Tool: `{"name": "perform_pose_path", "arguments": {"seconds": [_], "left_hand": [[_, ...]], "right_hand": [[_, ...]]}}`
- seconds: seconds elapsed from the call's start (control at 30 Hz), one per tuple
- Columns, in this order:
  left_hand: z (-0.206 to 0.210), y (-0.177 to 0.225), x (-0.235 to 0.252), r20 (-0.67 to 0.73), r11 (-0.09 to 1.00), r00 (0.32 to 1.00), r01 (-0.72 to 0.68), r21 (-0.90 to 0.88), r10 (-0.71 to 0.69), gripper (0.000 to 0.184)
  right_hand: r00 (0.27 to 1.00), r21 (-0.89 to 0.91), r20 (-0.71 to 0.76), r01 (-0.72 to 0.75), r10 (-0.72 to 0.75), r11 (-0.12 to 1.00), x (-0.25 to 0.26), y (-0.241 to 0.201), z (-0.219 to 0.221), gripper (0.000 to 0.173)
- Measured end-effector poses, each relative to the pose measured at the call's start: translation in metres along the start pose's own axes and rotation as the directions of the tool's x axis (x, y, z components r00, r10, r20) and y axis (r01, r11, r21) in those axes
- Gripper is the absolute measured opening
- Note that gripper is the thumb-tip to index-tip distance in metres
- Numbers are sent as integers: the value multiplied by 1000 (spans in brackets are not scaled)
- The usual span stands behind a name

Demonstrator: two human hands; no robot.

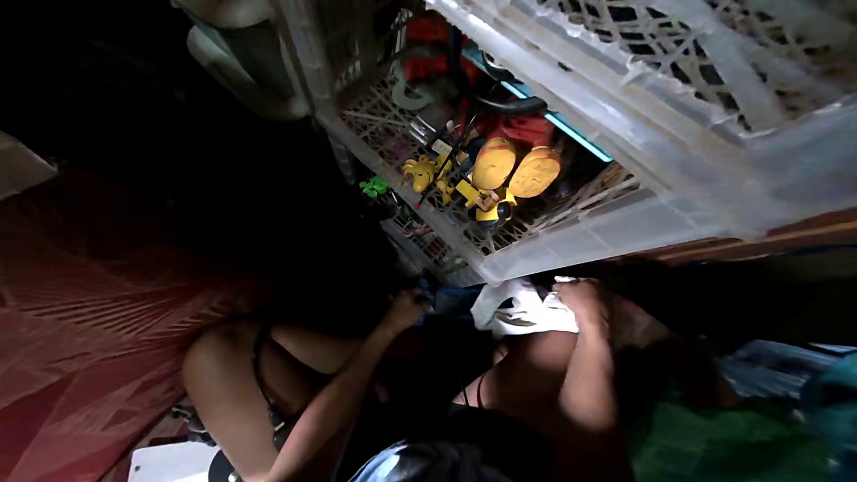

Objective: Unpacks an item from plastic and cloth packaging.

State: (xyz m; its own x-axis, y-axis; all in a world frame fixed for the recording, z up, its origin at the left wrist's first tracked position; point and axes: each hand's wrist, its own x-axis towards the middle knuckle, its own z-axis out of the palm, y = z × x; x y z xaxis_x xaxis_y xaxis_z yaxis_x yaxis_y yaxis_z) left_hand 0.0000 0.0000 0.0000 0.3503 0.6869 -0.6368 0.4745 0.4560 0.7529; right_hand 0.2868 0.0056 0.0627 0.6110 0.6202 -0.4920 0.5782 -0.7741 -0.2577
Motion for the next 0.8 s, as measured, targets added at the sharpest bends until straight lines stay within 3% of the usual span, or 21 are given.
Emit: {"name": "perform_pose_path", "arguments": {"seconds": [0.13,0.23,0.37,0.43,0.47,0.5,0.53,0.57,0.6,0.67,0.73,0.8], "left_hand": [[14,-2,12,-20,996,1000,18,91,-17,34],[15,0,12,-20,991,1000,10,131,-7,42],[9,16,-15,31,997,998,-56,61,54,53],[-5,22,-31,52,989,991,-125,73,121,53],[-14,24,-41,42,984,988,-153,93,149,50],[-24,24,-50,26,979,984,-175,107,174,48],[-34,22,-57,16,972,978,-209,112,208,46],[-43,19,-65,10,962,968,-249,110,249,45],[-50,18,-74,13,952,958,-286,107,286,45],[-61,20,-89,29,932,937,-350,91,348,43],[-59,31,-105,66,912,915,-403,82,398,41],[-48,45,-115,116,875,876,-477,77,468,39]], "right_hand": [[997,-30,65,52,-50,998,4,-9,18,44],[962,125,173,193,-213,973,-9,-7,21,41],[767,412,340,398,-543,820,-68,50,-25,33],[701,385,378,476,-605,791,-111,98,-66,29],[755,309,347,467,-556,828,-138,125,-86,29],[863,205,286,371,-417,906,-165,150,-103,31],[959,122,195,186,-207,975,-188,173,-116,38],[998,105,64,-17,10,994,-204,194,-122,47],[980,144,-75,-172,184,974,-211,214,-121,58],[897,305,-248,-286,366,908,-201,245,-103,76],[857,501,-320,-208,403,840,-160,255,-57,86],[820,575,-352,-191,452,795,-107,238,-5,103]]}}
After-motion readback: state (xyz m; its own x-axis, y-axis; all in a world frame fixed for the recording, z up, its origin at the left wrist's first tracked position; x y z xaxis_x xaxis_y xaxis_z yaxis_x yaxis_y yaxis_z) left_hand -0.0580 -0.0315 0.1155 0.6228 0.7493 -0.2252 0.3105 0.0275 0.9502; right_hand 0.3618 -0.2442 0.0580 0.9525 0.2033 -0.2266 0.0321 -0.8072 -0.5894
